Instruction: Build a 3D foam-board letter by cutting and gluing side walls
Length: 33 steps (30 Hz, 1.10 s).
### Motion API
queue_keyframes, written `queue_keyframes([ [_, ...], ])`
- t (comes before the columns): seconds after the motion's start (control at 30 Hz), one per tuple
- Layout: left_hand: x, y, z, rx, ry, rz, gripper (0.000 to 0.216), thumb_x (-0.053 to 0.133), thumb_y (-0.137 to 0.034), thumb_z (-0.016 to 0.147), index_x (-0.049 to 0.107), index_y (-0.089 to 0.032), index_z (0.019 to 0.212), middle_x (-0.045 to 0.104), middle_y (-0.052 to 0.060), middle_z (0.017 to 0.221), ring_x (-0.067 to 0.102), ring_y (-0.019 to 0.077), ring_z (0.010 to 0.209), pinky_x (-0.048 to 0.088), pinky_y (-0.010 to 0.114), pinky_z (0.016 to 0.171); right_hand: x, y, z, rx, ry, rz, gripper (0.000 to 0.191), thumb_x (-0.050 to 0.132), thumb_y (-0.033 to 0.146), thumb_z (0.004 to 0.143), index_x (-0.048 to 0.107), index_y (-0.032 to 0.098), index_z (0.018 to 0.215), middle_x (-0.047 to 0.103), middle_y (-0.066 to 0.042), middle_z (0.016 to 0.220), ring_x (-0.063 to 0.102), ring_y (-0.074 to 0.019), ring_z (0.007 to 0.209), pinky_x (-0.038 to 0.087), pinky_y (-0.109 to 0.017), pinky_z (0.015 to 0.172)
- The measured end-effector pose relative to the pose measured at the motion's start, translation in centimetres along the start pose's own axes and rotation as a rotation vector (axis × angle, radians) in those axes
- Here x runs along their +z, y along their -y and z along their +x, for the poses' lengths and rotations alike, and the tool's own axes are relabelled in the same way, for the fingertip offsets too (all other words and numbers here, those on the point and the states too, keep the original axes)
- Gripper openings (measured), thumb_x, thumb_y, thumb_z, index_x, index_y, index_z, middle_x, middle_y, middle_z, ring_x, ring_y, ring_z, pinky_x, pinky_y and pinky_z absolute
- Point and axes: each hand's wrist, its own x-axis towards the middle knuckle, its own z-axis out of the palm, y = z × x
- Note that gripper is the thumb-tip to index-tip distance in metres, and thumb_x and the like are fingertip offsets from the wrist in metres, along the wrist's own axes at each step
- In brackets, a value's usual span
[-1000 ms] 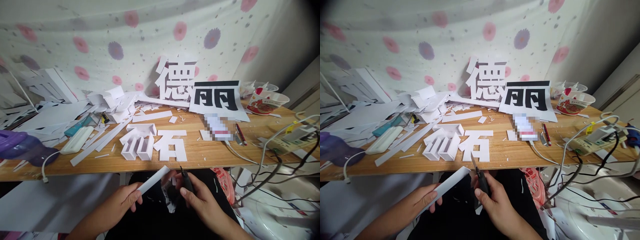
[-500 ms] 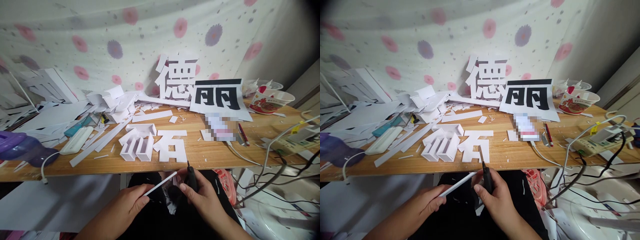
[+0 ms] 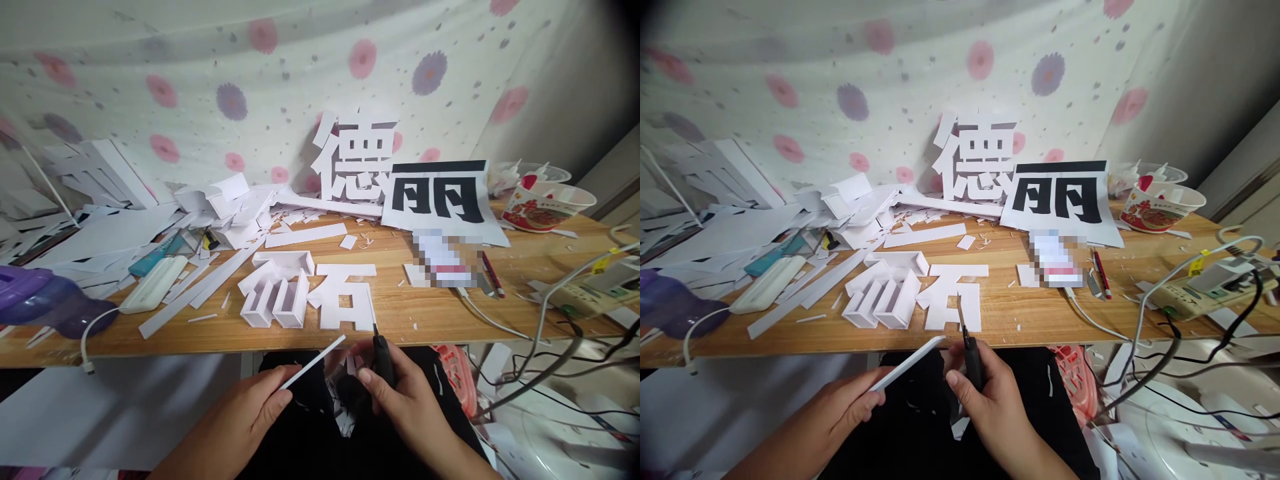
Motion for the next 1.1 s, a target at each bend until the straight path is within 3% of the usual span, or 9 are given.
queue_keyframes([
  [0.13, -0.5, 0.8, -0.4, -0.056, -0.108, 0.061, 0.045, 0.031, -0.051, 0.096, 0.051, -0.032, 0.132, 0.071, 0.001, 0.100, 0.065, 0.0180, 0.089, 0.049, 0.028, 0.092, 0.1, 0.0, 0.0, 0.014, 0.108, 0.030, 0.043, 0.057, 0.054, 0.086, 0.058, 0.018, 0.110, 0.061, -0.009, 0.096, 0.054, -0.0134, 0.065, 0.046, -0.023, 0.049],
  [0.27, -1.8, 1.0, -0.6, -0.035, -0.188, 0.139, 0.043, 0.035, -0.050, 0.094, 0.058, -0.030, 0.124, 0.072, 0.001, 0.090, 0.066, 0.0201, 0.087, 0.051, 0.028, 0.090, -0.1, 0.2, -0.1, 0.008, 0.128, 0.050, 0.043, 0.056, 0.053, 0.087, 0.057, 0.017, 0.110, 0.058, -0.007, 0.092, 0.051, -0.0115, 0.063, 0.046, -0.022, 0.049],
  [0.47, -1.6, -0.2, -0.6, 0.026, -0.027, 0.096, 0.042, 0.038, -0.047, 0.095, 0.051, -0.035, 0.133, 0.061, 0.000, 0.130, 0.058, 0.0200, 0.115, 0.045, 0.027, 0.101, -0.6, 0.2, -0.1, -0.046, 0.005, 0.124, 0.035, 0.060, 0.048, 0.087, 0.058, 0.021, 0.109, 0.060, -0.003, 0.089, 0.050, -0.0088, 0.057, 0.047, -0.023, 0.053],
  [0.6, -0.3, -0.8, -0.6, -0.011, 0.068, 0.037, 0.042, 0.038, -0.050, 0.095, 0.048, -0.039, 0.135, 0.058, -0.003, 0.134, 0.056, 0.0178, 0.119, 0.043, 0.026, 0.102, -1.3, -0.5, -0.3, -0.069, -0.010, 0.099, 0.037, 0.065, 0.046, 0.083, 0.060, 0.020, 0.109, 0.064, -0.003, 0.084, 0.052, -0.0103, 0.057, 0.048, -0.024, 0.057],
  [0.7, 0.5, -1.2, -0.5, -0.008, 0.029, 0.036, 0.042, 0.037, -0.051, 0.095, 0.048, -0.039, 0.134, 0.059, -0.004, 0.132, 0.056, 0.0178, 0.118, 0.043, 0.026, 0.102, -1.7, -0.6, -0.4, -0.144, -0.003, 0.026, 0.040, 0.069, 0.044, 0.080, 0.061, 0.020, 0.110, 0.067, -0.005, 0.090, 0.061, -0.0160, 0.069, 0.051, -0.028, 0.065],
  [0.83, 1.1, -1.9, 0.0, 0.030, 0.025, 0.085, 0.043, 0.037, -0.051, 0.095, 0.051, -0.036, 0.132, 0.057, -0.001, 0.134, 0.052, 0.0201, 0.123, 0.039, 0.030, 0.105, -1.7, 0.2, -0.2, -0.327, -0.125, -0.169, 0.035, 0.072, 0.035, 0.077, 0.064, 0.022, 0.108, 0.068, -0.008, 0.102, 0.064, -0.0238, 0.095, 0.051, -0.034, 0.082],
  [0.97, 1.4, -2.3, 0.4, 0.075, 0.088, 0.072, 0.041, 0.045, -0.046, 0.093, 0.051, -0.035, 0.132, 0.059, 0.000, 0.131, 0.053, 0.0201, 0.119, 0.040, 0.029, 0.103, -1.4, 1.1, -0.3, -0.342, -0.065, -0.194, 0.016, 0.069, 0.034, 0.080, 0.066, 0.020, 0.086, 0.069, -0.005, 0.082, 0.065, -0.0195, 0.075, 0.052, -0.028, 0.068],
  [1.1, 1.1, -1.5, 0.1, 0.070, 0.165, 0.052, 0.060, 0.066, -0.030, 0.076, 0.049, -0.033, 0.133, 0.064, 0.001, 0.120, 0.059, 0.0201, 0.106, 0.046, 0.028, 0.092, -2.4, 1.0, -0.8, -0.248, -0.125, -0.136, 0.022, 0.071, 0.039, 0.078, 0.063, 0.019, 0.077, 0.066, -0.004, 0.076, 0.060, -0.0158, 0.062, 0.050, -0.026, 0.058],
])
